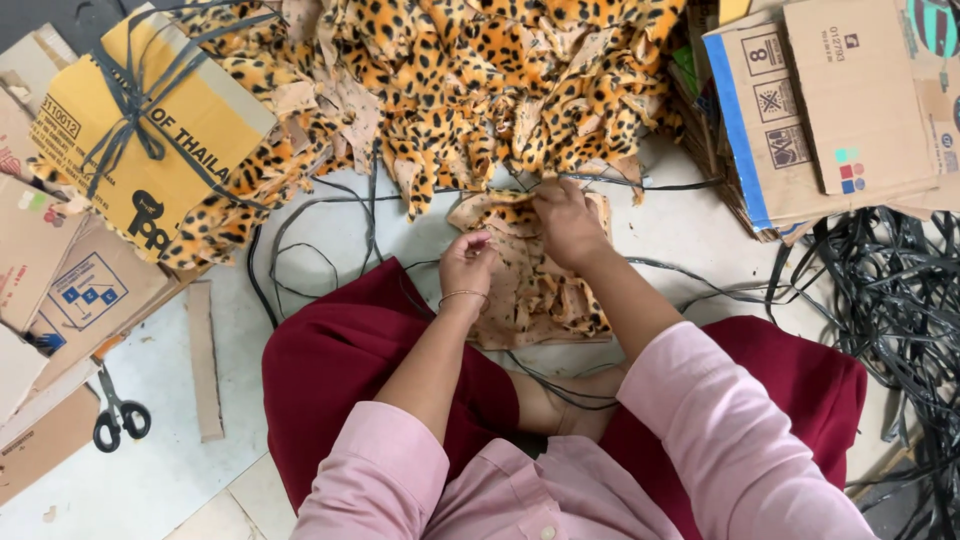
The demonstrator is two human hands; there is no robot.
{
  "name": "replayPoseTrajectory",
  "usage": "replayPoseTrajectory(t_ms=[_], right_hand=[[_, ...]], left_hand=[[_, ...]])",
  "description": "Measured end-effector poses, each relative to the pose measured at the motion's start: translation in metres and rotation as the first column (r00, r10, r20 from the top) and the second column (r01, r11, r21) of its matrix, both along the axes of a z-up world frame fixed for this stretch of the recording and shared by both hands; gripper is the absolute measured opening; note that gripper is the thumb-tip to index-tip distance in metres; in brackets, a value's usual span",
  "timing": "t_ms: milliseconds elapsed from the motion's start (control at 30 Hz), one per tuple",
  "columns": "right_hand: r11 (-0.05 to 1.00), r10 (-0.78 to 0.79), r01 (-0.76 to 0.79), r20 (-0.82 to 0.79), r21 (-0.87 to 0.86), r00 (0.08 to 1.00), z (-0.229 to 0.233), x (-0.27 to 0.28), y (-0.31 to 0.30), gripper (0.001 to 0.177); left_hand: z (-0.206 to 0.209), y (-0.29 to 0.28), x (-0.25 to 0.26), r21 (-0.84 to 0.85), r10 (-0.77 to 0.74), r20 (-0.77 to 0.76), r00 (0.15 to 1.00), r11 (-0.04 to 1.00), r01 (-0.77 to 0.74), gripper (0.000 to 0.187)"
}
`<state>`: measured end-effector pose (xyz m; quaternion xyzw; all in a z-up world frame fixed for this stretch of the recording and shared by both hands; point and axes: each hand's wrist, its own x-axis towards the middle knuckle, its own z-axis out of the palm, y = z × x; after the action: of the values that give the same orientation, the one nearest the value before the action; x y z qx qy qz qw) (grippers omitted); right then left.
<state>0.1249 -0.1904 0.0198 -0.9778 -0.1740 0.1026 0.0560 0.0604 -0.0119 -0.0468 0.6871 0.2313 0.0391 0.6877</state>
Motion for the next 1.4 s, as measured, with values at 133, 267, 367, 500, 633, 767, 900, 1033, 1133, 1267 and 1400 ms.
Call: replayPoseTrajectory(t_ms=[133, 267, 367, 500, 633, 767, 900, 1033, 1133, 1267, 1400], right_hand=[[0.904, 0.002, -0.018, 0.040, 0.426, 0.999, 0.051, 0.015, -0.001, 0.053], [0.486, 0.064, -0.086, 0.062, 0.870, 0.996, 0.130, -0.003, -0.003, 0.036], [0.307, 0.148, -0.045, -0.001, 0.951, 0.989, 0.165, -0.026, -0.005, 0.032], [0.185, 0.285, 0.060, -0.111, 0.981, 0.952, 0.164, -0.058, -0.010, 0.025], [0.262, 0.410, 0.174, -0.273, 0.949, 0.870, 0.152, -0.096, -0.003, 0.025], [0.324, 0.230, 0.367, -0.449, 0.872, 0.863, 0.105, -0.091, -0.003, 0.029], [0.076, 0.016, 0.738, -0.741, 0.671, 0.672, 0.084, -0.072, 0.011, 0.057], [0.093, 0.055, 0.779, -0.784, 0.621, 0.618, 0.059, -0.060, 0.026, 0.056], [-0.008, 0.093, 0.674, -0.671, 0.739, 0.736, 0.031, -0.041, 0.033, 0.032], [-0.001, 0.288, 0.619, -0.592, 0.786, 0.753, 0.090, -0.055, 0.029, 0.030], [0.363, 0.439, 0.487, -0.607, 0.794, 0.662, 0.132, -0.086, 0.018, 0.030]], left_hand=[[-0.003, 0.003, 0.003, 0.035, -0.010, -0.021, 1.000, 0.999, 0.010, 0.025], [0.003, 0.004, 0.000, -0.153, -0.034, -0.057, 0.998, 0.988, 0.025, 0.021], [0.053, 0.006, -0.007, -0.386, -0.134, -0.104, 0.985, 0.918, 0.084, 0.033], [0.087, 0.012, -0.013, -0.744, -0.290, -0.045, 0.956, 0.648, 0.161, 0.072], [0.079, 0.021, -0.010, -0.871, -0.239, 0.015, 0.971, 0.474, 0.130, 0.064], [0.070, 0.024, -0.008, -0.762, -0.233, 0.005, 0.972, 0.629, 0.155, 0.037], [0.117, 0.020, -0.027, -0.789, -0.509, -0.011, 0.861, 0.533, 0.305, 0.015], [0.074, 0.011, -0.041, -0.713, -0.736, 0.099, 0.669, 0.417, 0.564, 0.009], [0.053, 0.017, -0.034, -0.723, -0.731, 0.089, 0.677, 0.420, 0.549, 0.013], [0.116, 0.033, -0.024, -0.866, -0.542, 0.365, 0.757, 0.100, 0.489, 0.032], [0.086, 0.059, 0.007, -0.942, -0.051, 0.270, 0.962, 0.194, 0.274, 0.050]])
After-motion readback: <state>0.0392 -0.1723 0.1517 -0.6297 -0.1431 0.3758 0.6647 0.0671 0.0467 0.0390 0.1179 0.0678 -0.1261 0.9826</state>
